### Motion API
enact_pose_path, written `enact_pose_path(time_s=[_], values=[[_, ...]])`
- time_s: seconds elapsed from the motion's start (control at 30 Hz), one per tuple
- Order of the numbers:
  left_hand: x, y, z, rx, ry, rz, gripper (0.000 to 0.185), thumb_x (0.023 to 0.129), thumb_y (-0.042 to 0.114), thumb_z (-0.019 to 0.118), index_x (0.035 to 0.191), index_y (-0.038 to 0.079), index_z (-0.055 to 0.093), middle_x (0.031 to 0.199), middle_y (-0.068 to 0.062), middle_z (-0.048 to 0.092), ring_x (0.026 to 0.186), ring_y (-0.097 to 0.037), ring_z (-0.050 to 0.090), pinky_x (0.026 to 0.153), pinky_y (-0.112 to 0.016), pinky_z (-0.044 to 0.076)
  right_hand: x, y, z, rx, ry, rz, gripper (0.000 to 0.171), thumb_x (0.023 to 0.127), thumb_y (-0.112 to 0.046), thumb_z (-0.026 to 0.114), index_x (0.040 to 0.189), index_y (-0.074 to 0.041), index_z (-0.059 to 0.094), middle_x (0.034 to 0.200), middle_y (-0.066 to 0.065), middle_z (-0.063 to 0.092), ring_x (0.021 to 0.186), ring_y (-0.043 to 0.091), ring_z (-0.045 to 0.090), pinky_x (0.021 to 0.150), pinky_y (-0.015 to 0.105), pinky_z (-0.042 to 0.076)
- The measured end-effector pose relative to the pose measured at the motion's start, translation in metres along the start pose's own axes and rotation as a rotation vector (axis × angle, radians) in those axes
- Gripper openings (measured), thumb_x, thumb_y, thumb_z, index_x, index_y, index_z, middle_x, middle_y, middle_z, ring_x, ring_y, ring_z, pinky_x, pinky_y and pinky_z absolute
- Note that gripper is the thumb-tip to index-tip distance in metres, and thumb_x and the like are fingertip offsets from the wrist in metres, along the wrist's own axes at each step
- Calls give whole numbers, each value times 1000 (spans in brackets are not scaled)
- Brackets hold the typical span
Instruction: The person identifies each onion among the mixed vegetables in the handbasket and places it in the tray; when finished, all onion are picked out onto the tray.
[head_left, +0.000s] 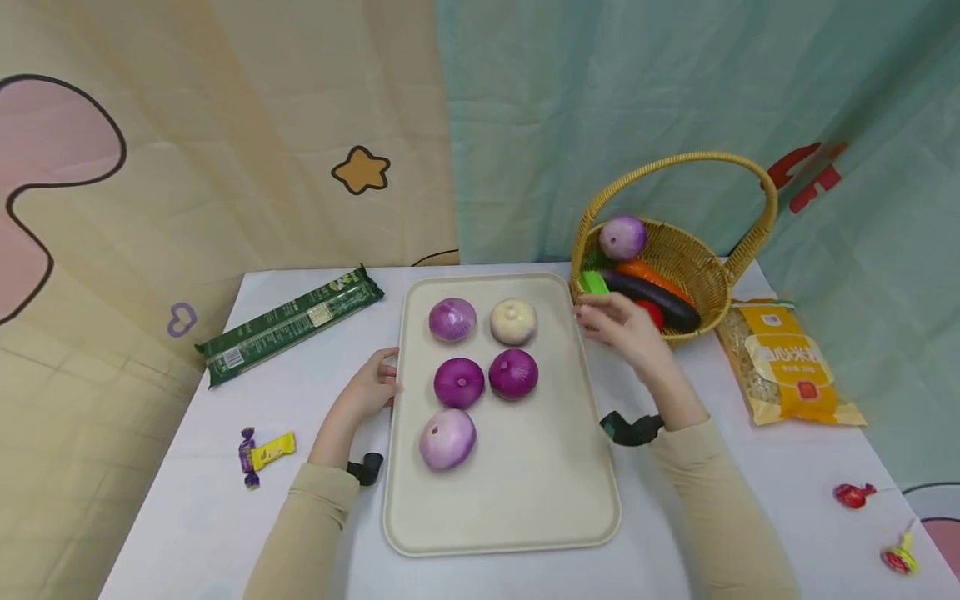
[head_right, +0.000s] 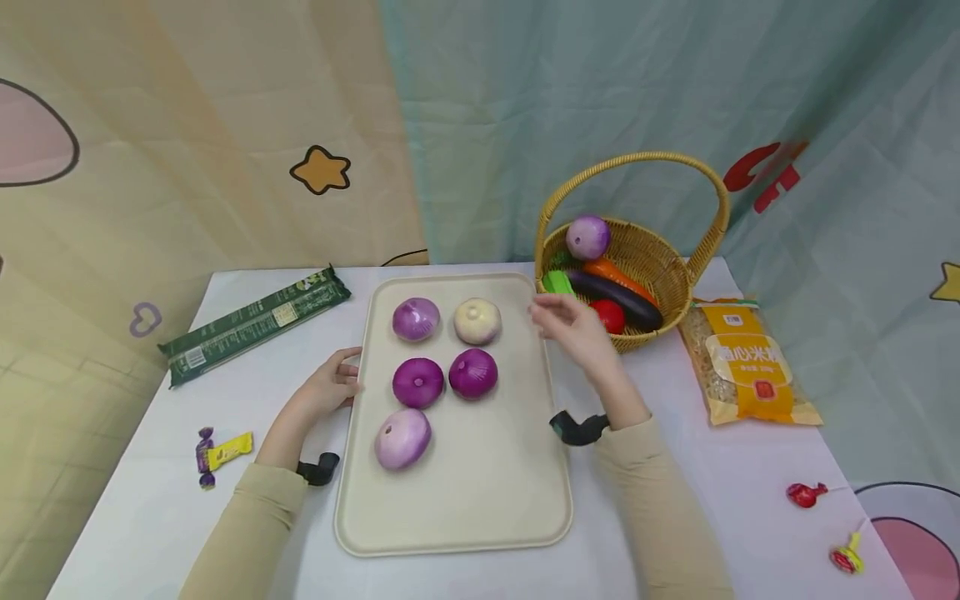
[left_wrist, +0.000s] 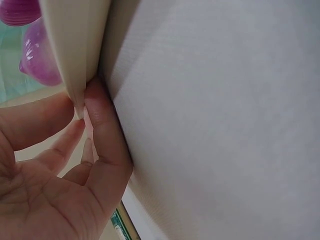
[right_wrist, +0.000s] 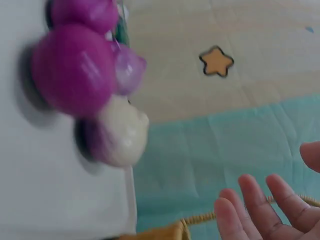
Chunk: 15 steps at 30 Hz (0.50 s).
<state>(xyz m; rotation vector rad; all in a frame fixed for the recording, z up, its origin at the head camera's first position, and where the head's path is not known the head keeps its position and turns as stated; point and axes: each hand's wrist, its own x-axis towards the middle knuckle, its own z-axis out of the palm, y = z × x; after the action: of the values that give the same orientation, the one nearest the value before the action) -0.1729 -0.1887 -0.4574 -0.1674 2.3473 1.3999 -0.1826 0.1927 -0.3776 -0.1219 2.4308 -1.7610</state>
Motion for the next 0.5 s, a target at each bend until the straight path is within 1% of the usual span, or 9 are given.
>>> enact_pose_path(time_s=[0.07, 0.13, 0.2, 0.23, 0.3, 0.33, 0.37, 0.43, 0.5], values=[[1, 0, 0, 0, 4, 1, 64, 94, -5, 50, 153, 3, 27, 127, -26, 46, 105, -28, 54, 78, -32, 56, 13, -6, -22, 20, 108, 9, 48, 100, -34, 57, 136, -2, 51, 126, 12, 62, 102, 5, 62, 86, 18, 55], [1, 1, 0, -7, 9, 7, 64, 93, -6, 50, 153, 3, 27, 127, -27, 46, 105, -30, 55, 78, -34, 57, 25, -10, -41, 60, 210, 14, 46, 97, -35, 60, 133, -6, 53, 117, 0, 62, 97, 0, 61, 82, 13, 54], [1, 0, 0, -14, 12, 12, 64, 93, -6, 50, 152, 2, 28, 126, -27, 47, 105, -31, 56, 78, -34, 57, 37, -11, -56, 160, 292, 1, 40, 95, -30, 65, 128, -8, 56, 107, -8, 61, 93, 0, 60, 77, 11, 53], [2, -1, 1, -17, 12, 13, 64, 93, -7, 50, 152, 2, 28, 126, -28, 47, 105, -31, 56, 78, -35, 57, 43, -10, -62, 185, 329, -3, 37, 94, -28, 66, 125, -10, 57, 104, -10, 60, 93, 1, 59, 76, 10, 53], [2, -2, 2, -22, 12, 12, 64, 93, -7, 50, 152, 2, 28, 126, -28, 47, 106, -32, 57, 78, -35, 58, 54, -9, -72, 209, 395, -9, 34, 92, -25, 68, 122, -10, 58, 101, -11, 58, 92, 3, 58, 73, 9, 52], [1, -2, 2, -25, 14, 9, 64, 93, -7, 50, 152, 3, 28, 126, -28, 47, 106, -33, 57, 79, -35, 58, 60, -7, -76, 210, 424, -9, 33, 92, -25, 69, 120, -11, 58, 101, -11, 57, 93, 3, 57, 74, 10, 52], [1, -3, 3, -25, 16, 7, 64, 93, -7, 51, 152, 3, 29, 126, -28, 47, 106, -33, 57, 79, -36, 58, 67, -6, -79, 237, 443, -12, 34, 91, -23, 70, 121, -10, 58, 101, -10, 57, 93, 4, 56, 75, 10, 52], [1, -5, 3, -25, 21, 7, 64, 92, -7, 51, 152, 2, 29, 126, -28, 48, 106, -33, 57, 79, -36, 58, 79, -4, -84, 190, 481, -6, 39, 91, -26, 70, 125, -12, 57, 104, -11, 54, 95, 2, 54, 82, 15, 52], [1, -5, 4, -28, 28, 14, 63, 92, -7, 51, 151, 2, 30, 125, -28, 48, 106, -33, 57, 78, -36, 58, 92, -2, -88, 148, 513, 0, 50, 90, -30, 70, 132, -9, 54, 109, -10, 54, 99, 2, 52, 88, 19, 49]])
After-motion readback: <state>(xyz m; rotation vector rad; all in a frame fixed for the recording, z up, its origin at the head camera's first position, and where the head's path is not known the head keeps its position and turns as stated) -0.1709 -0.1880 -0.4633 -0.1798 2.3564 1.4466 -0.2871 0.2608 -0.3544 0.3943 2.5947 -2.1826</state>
